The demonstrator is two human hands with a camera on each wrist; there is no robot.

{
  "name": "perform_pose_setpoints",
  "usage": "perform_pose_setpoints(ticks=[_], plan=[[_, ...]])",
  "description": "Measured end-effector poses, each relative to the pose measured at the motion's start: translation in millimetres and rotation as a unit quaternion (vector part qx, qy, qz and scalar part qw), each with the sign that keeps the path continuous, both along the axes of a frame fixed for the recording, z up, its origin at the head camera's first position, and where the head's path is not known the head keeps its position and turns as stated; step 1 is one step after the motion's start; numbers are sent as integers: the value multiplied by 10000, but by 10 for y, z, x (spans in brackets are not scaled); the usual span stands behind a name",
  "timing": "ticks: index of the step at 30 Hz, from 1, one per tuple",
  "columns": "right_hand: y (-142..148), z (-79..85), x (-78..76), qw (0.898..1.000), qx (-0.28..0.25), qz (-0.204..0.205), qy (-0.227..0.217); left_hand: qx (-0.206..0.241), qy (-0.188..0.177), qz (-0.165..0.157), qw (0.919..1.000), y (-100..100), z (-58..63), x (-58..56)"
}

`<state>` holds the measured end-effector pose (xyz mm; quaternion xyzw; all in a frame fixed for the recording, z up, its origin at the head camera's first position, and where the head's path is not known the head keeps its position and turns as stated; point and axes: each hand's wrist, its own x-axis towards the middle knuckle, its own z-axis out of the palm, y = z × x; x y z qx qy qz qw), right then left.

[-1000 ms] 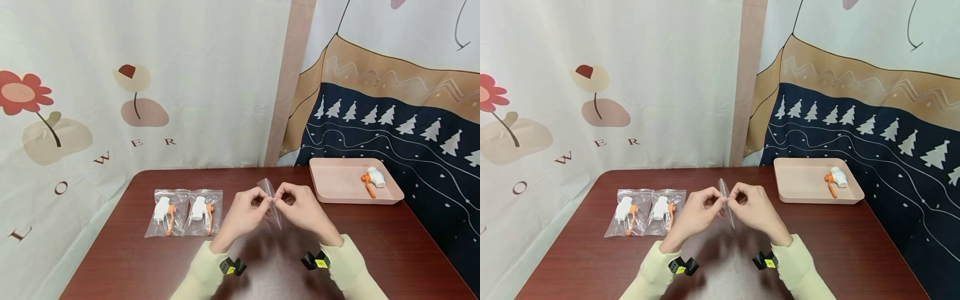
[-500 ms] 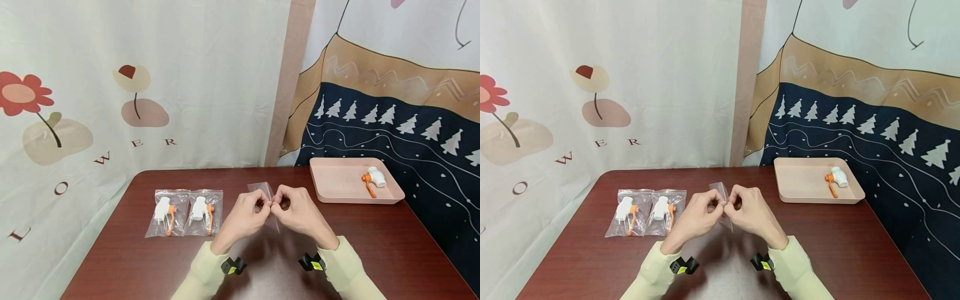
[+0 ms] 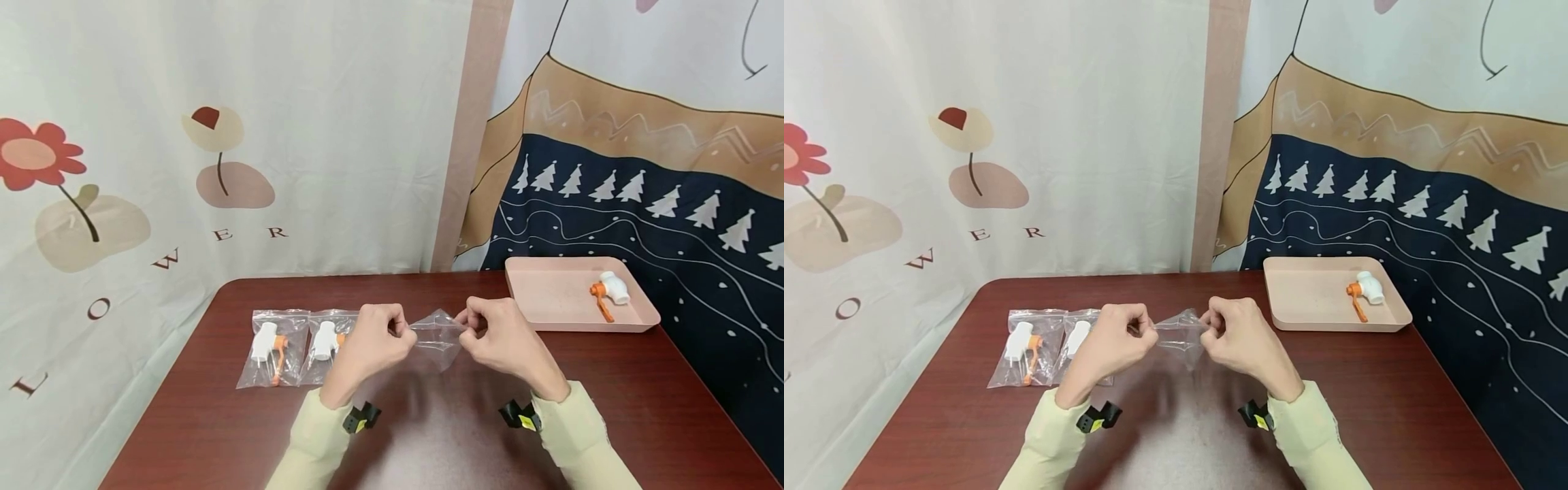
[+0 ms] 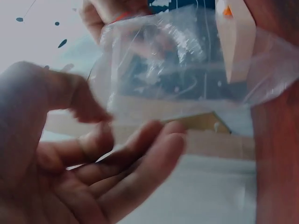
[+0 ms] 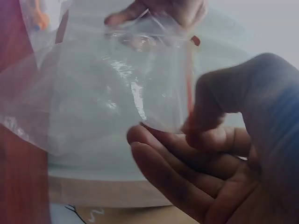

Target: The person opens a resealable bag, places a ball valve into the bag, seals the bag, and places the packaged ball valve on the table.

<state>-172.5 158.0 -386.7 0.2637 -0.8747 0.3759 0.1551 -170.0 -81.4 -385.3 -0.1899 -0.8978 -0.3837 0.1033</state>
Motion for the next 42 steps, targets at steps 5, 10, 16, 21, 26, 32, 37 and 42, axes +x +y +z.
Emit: perform_pose_setpoints(ticks=[5,10,16,21,26,32,37,42], plan=[[18,35,39,9996,195,178,29,-308,-131,-62,9994,-50,53,31],[21,51,60,9997,90,220,38,192,-374,-79,9991,3,66,57],[-26,21,61,9997,89,16,242,826,-152,509,9952,142,23,67],[-35,10,67,9988,114,-356,331,996,-167,325,9944,142,15,69],[0,31,77,9984,251,-452,237,579,-382,-240,9973,34,38,44],[13,69,104,9992,302,-196,188,298,-934,-842,9916,-78,70,23],[44,85,82,9997,151,-76,-172,1134,-1737,-1739,9627,-160,22,-57],[87,61,33,9986,-46,-40,-519,1986,-2121,-2157,9322,-138,-18,-92]])
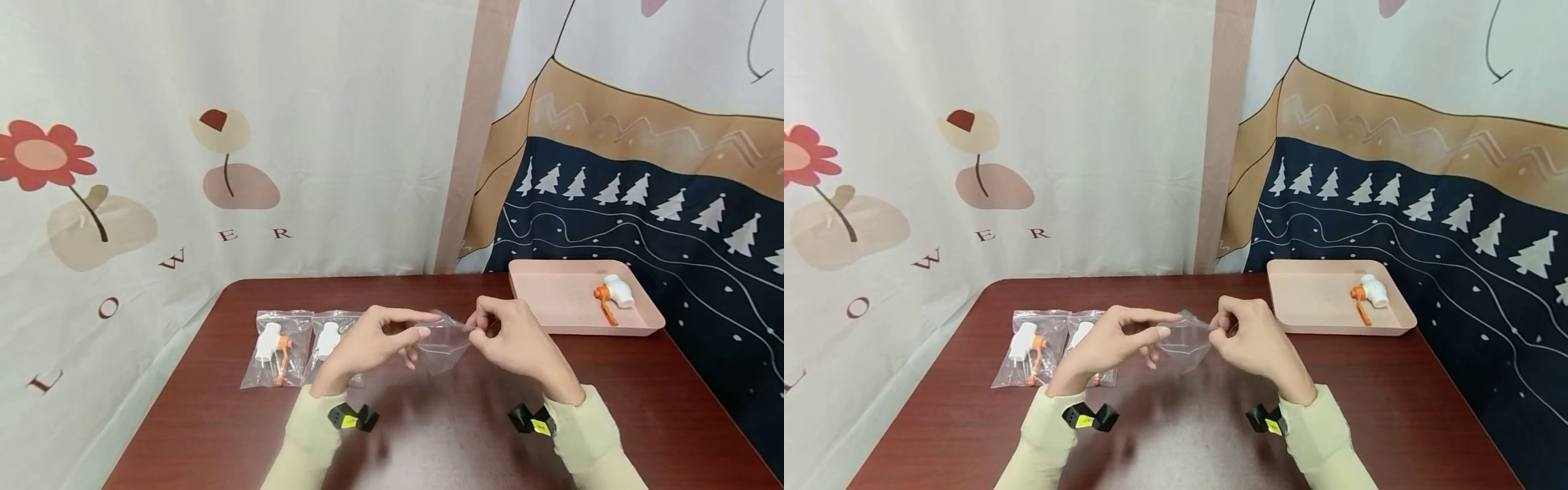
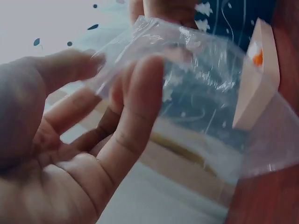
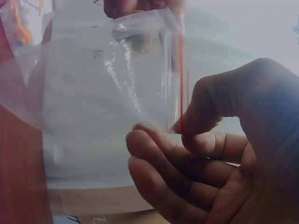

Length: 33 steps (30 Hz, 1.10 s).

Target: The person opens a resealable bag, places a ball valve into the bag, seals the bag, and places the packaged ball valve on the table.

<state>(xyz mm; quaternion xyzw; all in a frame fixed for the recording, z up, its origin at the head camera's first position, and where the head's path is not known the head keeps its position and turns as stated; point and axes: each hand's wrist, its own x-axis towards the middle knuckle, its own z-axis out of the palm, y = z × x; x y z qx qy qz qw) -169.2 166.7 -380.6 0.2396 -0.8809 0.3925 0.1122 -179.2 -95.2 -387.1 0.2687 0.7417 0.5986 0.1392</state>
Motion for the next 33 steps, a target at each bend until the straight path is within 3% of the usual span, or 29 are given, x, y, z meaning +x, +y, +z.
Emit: perform_pose_setpoints(ticks=[5,10,13,19,23,33], plan=[[15,-9,-28,9996,-146,-55,-221,545,-391,278,9974,87,-16,5],[12,-30,-41,9991,-130,-151,-371,725,-532,817,9926,132,-17,2],[12,-47,-57,9989,-105,-167,-419,791,-579,979,9904,126,-5,-1],[28,-67,-86,9971,-330,-134,-678,933,-630,985,9887,74,16,-9],[86,-103,-114,9960,-376,-352,-733,1049,-647,963,9877,29,13,-22],[486,-324,-279,9943,407,-921,-351,1104,-594,950,9875,-10,8,-49]])
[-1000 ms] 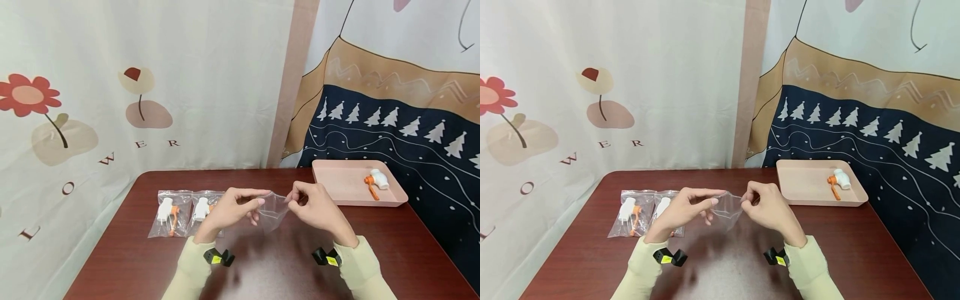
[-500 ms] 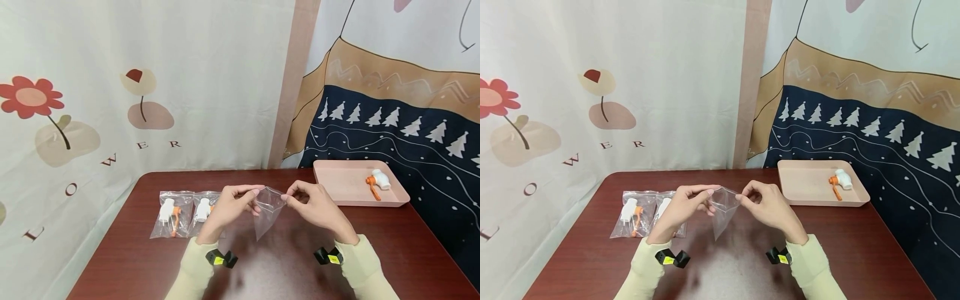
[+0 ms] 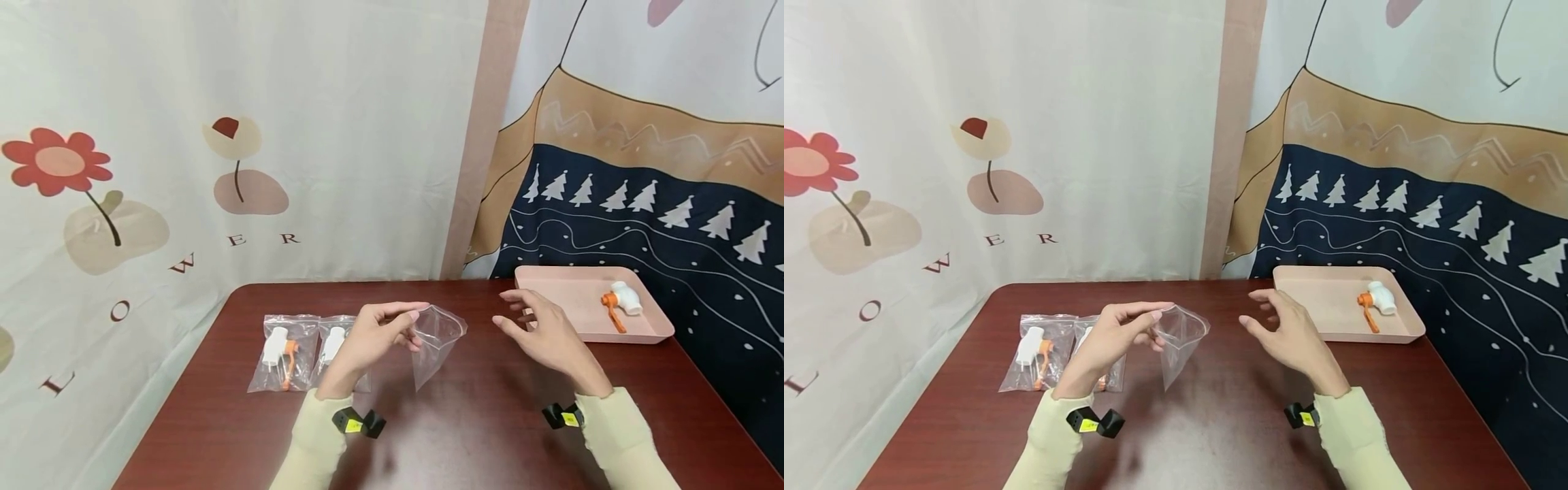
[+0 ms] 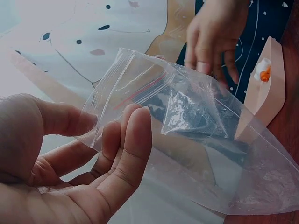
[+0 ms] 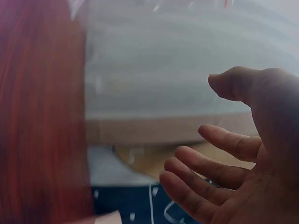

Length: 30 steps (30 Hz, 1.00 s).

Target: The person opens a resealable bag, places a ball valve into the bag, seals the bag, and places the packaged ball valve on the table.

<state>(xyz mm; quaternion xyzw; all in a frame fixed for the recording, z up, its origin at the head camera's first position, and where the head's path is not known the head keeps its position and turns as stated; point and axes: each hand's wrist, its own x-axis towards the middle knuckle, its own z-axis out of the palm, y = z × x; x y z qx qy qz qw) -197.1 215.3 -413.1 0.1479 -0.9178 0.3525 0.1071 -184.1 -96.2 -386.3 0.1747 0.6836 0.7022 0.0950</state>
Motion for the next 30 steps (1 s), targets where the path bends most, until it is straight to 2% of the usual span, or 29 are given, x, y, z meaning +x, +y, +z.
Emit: perform_pose_setpoints(ticks=[6,10,18,30], plan=[[339,-19,-87,9976,517,-355,-286,35,37,-13,10000,-10,11,6],[578,4,-161,9943,854,-453,-448,52,22,-58,10000,-17,18,18],[1074,-24,-390,9838,1545,-678,-609,-17,21,-135,9999,-23,12,7],[1695,-89,-703,9616,1974,-982,-1635,-27,17,-187,9998,-20,8,13]])
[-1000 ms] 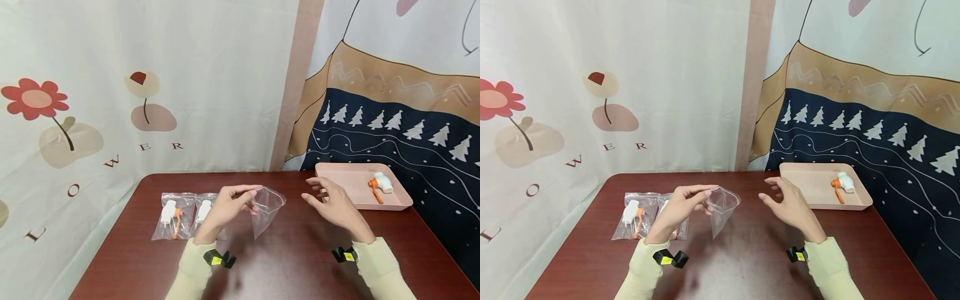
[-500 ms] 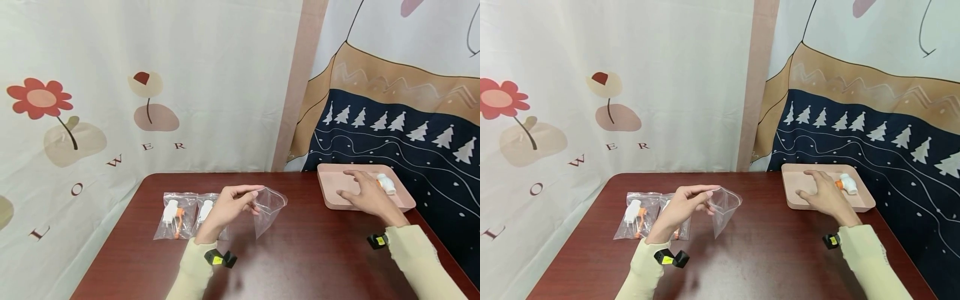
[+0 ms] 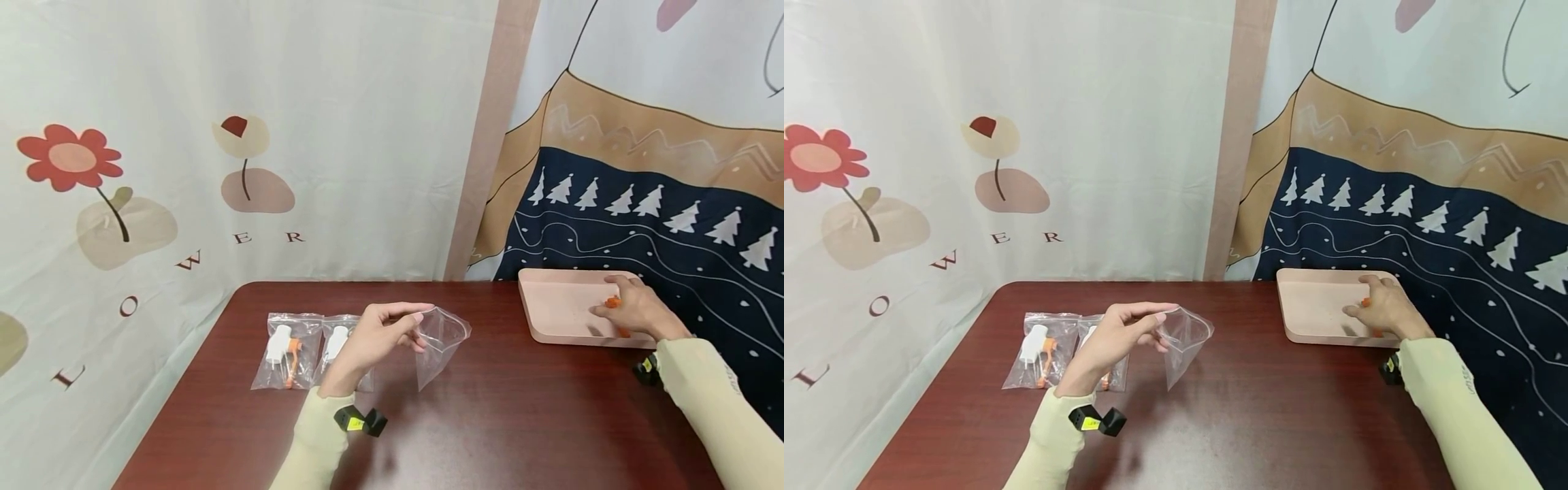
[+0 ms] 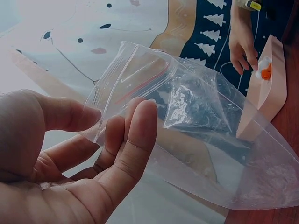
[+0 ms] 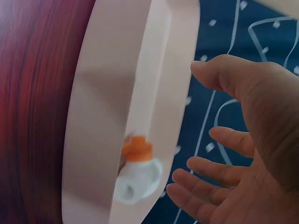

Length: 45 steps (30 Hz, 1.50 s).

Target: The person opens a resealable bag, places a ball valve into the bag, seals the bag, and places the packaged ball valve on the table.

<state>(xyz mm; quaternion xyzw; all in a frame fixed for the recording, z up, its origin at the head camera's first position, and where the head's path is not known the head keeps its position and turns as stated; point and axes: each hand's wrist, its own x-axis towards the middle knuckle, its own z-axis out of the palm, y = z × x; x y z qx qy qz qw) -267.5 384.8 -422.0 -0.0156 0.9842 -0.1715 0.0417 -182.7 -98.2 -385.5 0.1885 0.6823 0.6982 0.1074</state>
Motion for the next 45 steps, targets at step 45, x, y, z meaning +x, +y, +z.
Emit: perform_pose_setpoints(ticks=[45], plan=[[108,-210,-301,9838,26,-1560,-883,-247,-105,-64,9996,7,13,36]])
